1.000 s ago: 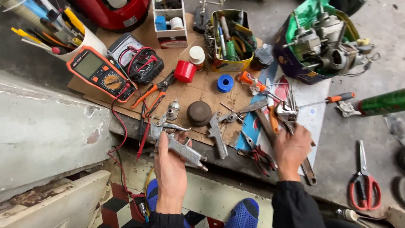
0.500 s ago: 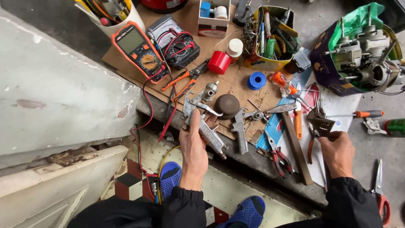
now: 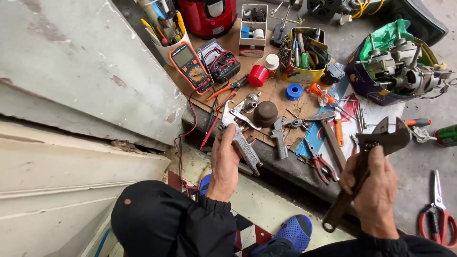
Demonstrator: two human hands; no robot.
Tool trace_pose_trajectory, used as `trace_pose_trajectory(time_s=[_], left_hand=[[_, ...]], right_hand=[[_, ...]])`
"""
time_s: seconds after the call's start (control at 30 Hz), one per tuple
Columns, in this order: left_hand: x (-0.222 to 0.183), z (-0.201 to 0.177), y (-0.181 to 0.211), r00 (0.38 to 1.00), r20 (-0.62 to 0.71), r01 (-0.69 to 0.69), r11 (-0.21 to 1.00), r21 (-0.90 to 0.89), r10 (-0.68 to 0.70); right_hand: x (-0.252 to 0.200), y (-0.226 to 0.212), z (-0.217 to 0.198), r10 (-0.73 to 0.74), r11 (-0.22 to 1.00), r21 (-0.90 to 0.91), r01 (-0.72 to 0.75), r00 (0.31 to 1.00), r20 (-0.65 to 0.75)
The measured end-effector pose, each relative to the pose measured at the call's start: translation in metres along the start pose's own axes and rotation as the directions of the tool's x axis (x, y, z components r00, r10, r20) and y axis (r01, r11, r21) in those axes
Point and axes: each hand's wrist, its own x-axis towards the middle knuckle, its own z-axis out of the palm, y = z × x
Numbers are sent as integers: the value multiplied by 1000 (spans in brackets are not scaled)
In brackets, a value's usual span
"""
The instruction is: Cleaning a small nozzle orifice with a needle and reassembling the nozzle components on a floor-level workspace.
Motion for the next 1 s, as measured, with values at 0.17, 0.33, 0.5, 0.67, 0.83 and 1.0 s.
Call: trace_pose_trajectory(time_s=[0.17,0.33,0.5,0.67,0.83,1.0], left_hand=[[-18,-19,-10,992,113,-66,992,105,54],[-33,-28,-11,979,202,-52,985,162,18],[-15,-50,-28,985,170,34,976,-214,3],[4,-69,-42,938,270,334,781,-528,-219],[-12,-60,-51,734,662,600,604,-525,-153],[-31,-50,-39,628,761,679,595,-431,-165]], right_hand=[[-38,12,40,97,995,-38,-93,990,98],[-34,42,58,175,979,73,-189,971,166],[-32,44,57,216,946,223,-237,969,116],[-30,43,53,191,951,228,-210,976,104],[-27,46,52,246,935,238,-264,964,102],[-26,47,52,265,930,236,-283,959,104]])
